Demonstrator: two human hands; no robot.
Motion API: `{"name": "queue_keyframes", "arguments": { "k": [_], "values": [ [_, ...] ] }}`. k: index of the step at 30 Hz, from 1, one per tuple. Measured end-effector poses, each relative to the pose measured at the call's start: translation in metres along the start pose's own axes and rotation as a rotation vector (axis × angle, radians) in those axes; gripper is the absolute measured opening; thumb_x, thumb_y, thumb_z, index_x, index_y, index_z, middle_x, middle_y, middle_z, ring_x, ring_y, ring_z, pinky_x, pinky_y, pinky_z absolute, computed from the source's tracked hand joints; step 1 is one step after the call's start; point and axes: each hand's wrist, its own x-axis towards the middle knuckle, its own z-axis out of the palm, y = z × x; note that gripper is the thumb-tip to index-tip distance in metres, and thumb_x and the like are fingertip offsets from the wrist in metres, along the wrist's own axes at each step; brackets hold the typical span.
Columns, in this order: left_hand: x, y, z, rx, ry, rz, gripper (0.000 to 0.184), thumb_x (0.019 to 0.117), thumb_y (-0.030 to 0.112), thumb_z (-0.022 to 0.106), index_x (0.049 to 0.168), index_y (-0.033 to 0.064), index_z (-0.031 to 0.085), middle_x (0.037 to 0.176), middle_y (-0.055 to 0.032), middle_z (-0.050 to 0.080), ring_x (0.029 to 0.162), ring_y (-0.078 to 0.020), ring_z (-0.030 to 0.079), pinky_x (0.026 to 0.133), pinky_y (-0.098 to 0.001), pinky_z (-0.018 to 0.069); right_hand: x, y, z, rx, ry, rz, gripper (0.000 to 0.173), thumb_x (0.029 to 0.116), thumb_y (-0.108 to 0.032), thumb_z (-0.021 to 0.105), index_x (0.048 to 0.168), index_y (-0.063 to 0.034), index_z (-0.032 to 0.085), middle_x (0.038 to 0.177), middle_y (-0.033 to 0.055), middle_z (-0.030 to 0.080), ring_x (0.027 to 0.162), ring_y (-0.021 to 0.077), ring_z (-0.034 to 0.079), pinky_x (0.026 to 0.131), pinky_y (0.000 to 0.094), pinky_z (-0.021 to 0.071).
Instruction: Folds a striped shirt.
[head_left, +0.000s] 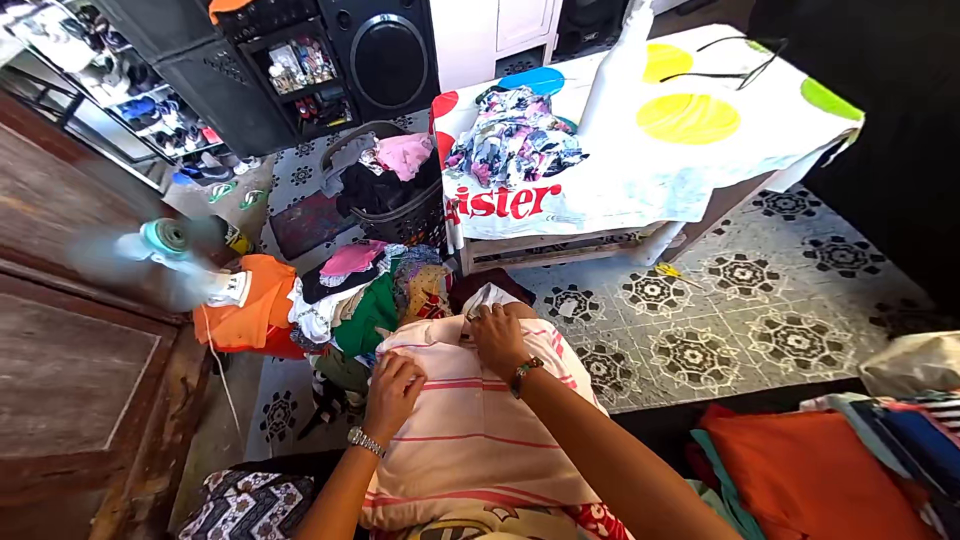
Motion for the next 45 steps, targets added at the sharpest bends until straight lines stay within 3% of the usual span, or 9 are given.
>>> {"name": "queue_keyframes", "arguments": {
  "k": [6,10,12,16,20,31,39,43,45],
  "values": [
    [-0.008,0.008,0.010,-0.021,0.030,-0.115,0.035,0.0910,0.030,0.070,0.119,0.0081,0.073,0.120,-0.0187,0.067,0.119,-0.0423,0.059,0.101,-0.0603,0.0457,0.005,0.042,-0.030,0.549,0.087,0.100,0.026,0.1011,-0.020,0.062,0.109,0.0033,0.072,0.109,0.0261,0.070,0.104,0.0418,0.067,0.091,0.0631,0.0502],
    [-0.007,0.008,0.013,-0.041,0.087,-0.121,0.032,0.0904,0.028,0.071,0.117,0.0101,0.075,0.121,-0.0194,0.067,0.117,-0.0416,0.060,0.098,-0.0584,0.0478,-0.006,0.094,-0.058,1.335,0.422,0.233,0.019,0.1048,-0.019,0.056,0.111,-0.0031,0.063,0.092,0.0031,0.062,0.077,0.0072,0.059,0.071,0.0292,0.0524],
    [-0.003,0.009,0.016,-0.026,0.103,-0.112,0.030,0.0900,0.027,0.071,0.114,0.0101,0.075,0.121,-0.0194,0.067,0.116,-0.0422,0.061,0.097,-0.0589,0.0486,-0.008,0.103,-0.060,1.263,0.539,0.218,0.016,0.1038,-0.017,0.058,0.105,-0.0010,0.062,0.089,0.0046,0.060,0.075,0.0088,0.056,0.070,0.0298,0.0496],
    [-0.002,0.010,0.019,-0.013,0.079,-0.123,0.030,0.0898,0.026,0.070,0.116,0.0121,0.075,0.120,-0.0172,0.067,0.115,-0.0398,0.061,0.095,-0.0574,0.0489,-0.007,0.091,-0.043,0.493,0.558,0.181,0.022,0.0994,-0.013,0.063,0.113,0.0033,0.069,0.115,0.0269,0.066,0.103,0.0444,0.066,0.085,0.0650,0.0529],
    [-0.003,0.007,0.018,-0.007,0.073,-0.123,0.030,0.0906,0.028,0.069,0.116,0.0130,0.075,0.120,-0.0161,0.067,0.115,-0.0384,0.061,0.095,-0.0560,0.0497,-0.002,0.052,-0.020,0.218,0.635,-0.147,0.021,0.0940,-0.004,0.064,0.113,0.0037,0.070,0.117,0.0279,0.065,0.114,0.0463,0.062,0.095,0.0618,0.0496],
    [-0.002,0.007,0.014,0.003,0.093,-0.116,0.029,0.0914,0.028,0.068,0.114,0.0121,0.075,0.119,-0.0158,0.067,0.112,-0.0384,0.062,0.093,-0.0556,0.0496,0.036,-0.011,-0.007,0.393,-0.178,0.117,0.052,0.1043,-0.036,0.055,0.132,0.0083,0.057,0.132,0.0307,0.060,0.127,0.0437,0.058,0.105,0.0618,0.0440],
    [0.000,0.006,0.017,-0.021,0.096,-0.118,0.029,0.0915,0.028,0.067,0.114,0.0111,0.075,0.118,-0.0169,0.068,0.112,-0.0392,0.062,0.094,-0.0558,0.0495,0.038,-0.003,-0.019,0.871,-0.178,0.123,0.033,0.1050,-0.019,0.053,0.122,0.0092,0.061,0.114,0.0260,0.063,0.101,0.0304,0.062,0.091,0.0479,0.0492],
    [0.000,0.006,0.017,-0.023,0.094,-0.114,0.031,0.0918,0.029,0.067,0.115,0.0105,0.075,0.119,-0.0174,0.068,0.113,-0.0391,0.062,0.095,-0.0564,0.0495,0.042,-0.013,-0.043,1.515,0.065,0.199,0.022,0.1039,-0.022,0.045,0.100,-0.0057,0.058,0.079,0.0021,0.059,0.067,0.0101,0.058,0.063,0.0299,0.0504],
    [-0.001,0.006,0.018,-0.024,0.095,-0.120,0.031,0.0913,0.028,0.067,0.115,0.0104,0.075,0.120,-0.0177,0.068,0.114,-0.0393,0.062,0.095,-0.0567,0.0495,0.045,-0.012,-0.044,1.611,0.057,0.037,0.028,0.1094,-0.023,0.036,0.119,-0.0063,0.057,0.108,0.0046,0.072,0.094,0.0123,0.068,0.083,0.0343,0.0551]
  ]
}}
